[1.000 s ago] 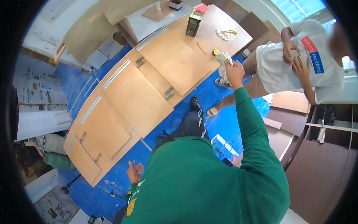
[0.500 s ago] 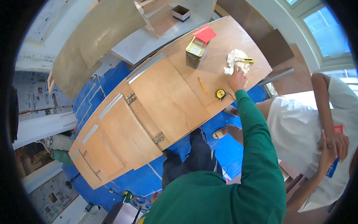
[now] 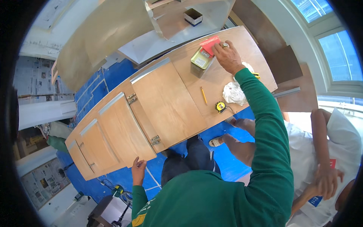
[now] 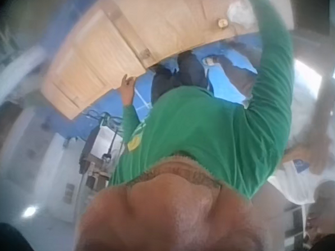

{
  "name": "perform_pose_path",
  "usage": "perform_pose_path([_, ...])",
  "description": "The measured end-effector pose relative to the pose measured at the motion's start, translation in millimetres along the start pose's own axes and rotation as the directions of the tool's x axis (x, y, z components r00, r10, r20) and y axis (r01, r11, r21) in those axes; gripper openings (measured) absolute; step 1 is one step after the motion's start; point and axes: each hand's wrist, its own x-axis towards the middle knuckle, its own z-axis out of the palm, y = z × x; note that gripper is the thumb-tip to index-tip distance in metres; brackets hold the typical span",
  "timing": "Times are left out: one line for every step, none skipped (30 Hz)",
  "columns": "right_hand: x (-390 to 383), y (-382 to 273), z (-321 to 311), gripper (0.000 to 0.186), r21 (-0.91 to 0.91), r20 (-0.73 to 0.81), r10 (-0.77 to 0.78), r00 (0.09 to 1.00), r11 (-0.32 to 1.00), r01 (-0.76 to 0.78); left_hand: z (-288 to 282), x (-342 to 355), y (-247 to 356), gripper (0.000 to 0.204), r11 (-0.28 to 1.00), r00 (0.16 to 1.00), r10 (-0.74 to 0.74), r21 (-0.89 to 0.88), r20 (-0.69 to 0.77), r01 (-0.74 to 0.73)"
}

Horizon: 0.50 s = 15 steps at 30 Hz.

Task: The person wipes wooden cabinet doors with a cloth and then applies glue from a tin using a small red scraper to spread it over the surface.

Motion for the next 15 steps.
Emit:
perform_pose_path([1, 2, 2, 0.033, 0.048, -0.042, -0.009, 0.999, 0.999, 0.011, 6, -1, 3, 0.078, 1.0, 1.0, 0.001, 0.024, 0.009, -0.002])
perform_pose_path([4, 3, 5, 0.031, 0.093, -0.082, -0.014, 0.997, 0.995, 0.022, 12, -2, 5, 0.078, 0.999, 1.0, 0.004, 0.048, 0.021, -0.005])
perform_pose_path([8, 5, 5, 0.03, 0.137, -0.122, -0.016, 0.992, 0.99, 0.033, 17, -3, 5, 0.079, 0.997, 0.999, -0.013, 0.081, 0.04, 0.009])
perform_pose_path([13, 10, 4, 0.027, 0.213, -0.147, 0.078, 0.986, 0.976, -0.045, 21, -4, 5, 0.08, 0.993, 0.998, -0.029, 0.116, 0.061, 0.022])
perform_pose_path([17, 16, 2, 0.024, 0.288, -0.164, 0.173, 0.971, 0.95, -0.121, 27, -4, 5, 0.08, 0.988, 0.996, -0.045, 0.152, 0.083, 0.032])
perform_pose_path([24, 16, -2, 0.022, 0.373, -0.179, 0.27, 0.946, 0.908, -0.188, 32, -1, 1, 0.081, 0.99, 0.994, -0.033, 0.138, 0.103, 0.019])
perform_pose_path([29, 18, -8, 0.019, 0.52, -0.094, 0.471, 0.877, 0.775, -0.36, 41, 5, -5, 0.081, 0.992, 0.992, -0.021, 0.126, 0.124, 0.005])
perform_pose_path([32, 26, -17, 0.017, 0.627, 0.019, 0.639, 0.769, 0.591, -0.507, 53, 12, -2, 0.082, 0.994, 0.988, -0.002, 0.11, 0.153, -0.015])
perform_pose_path([32, 34, -23, 0.016, 0.697, 0.152, 0.764, 0.627, 0.367, -0.616, 67, 20, 2, 0.082, 0.995, 0.979, 0.03, 0.089, 0.201, -0.048])
perform_pose_path([29, 41, -26, 0.014, 0.828, 0.251, 0.781, 0.571, 0.133, -0.545, 87, 31, 18, 0.083, 0.994, 0.966, 0.066, 0.065, 0.248, -0.085])
perform_pose_path([26, 45, -28, 0.012, 0.895, 0.357, 0.767, 0.533, -0.119, -0.429, 105, 42, 36, 0.083, 0.992, 0.953, 0.102, 0.042, 0.286, -0.119])
perform_pose_path([20, 49, -32, 0.011, 0.888, 0.458, 0.726, 0.513, -0.36, -0.284, 127, 56, 50, 0.085, 0.982, 0.937, 0.174, 0.025, 0.303, -0.19])
perform_pose_path([12, 49, -33, 0.01, 0.805, 0.553, 0.659, 0.51, -0.58, -0.122, 147, 68, 66, 0.087, 0.967, 0.917, 0.238, 0.011, 0.319, -0.255])
perform_pose_path([0, 48, -34, 0.005, 0.746, 0.578, 0.612, 0.54, -0.665, -0.044, 168, 78, 95, 0.091, 0.943, 0.889, 0.31, 0.011, 0.336, -0.333])
perform_pose_path([-11, 41, -41, 0.004, 0.696, 0.605, 0.592, 0.532, -0.718, 0.007, 192, 89, 129, 0.094, 0.913, 0.854, 0.379, 0.009, 0.357, -0.409])
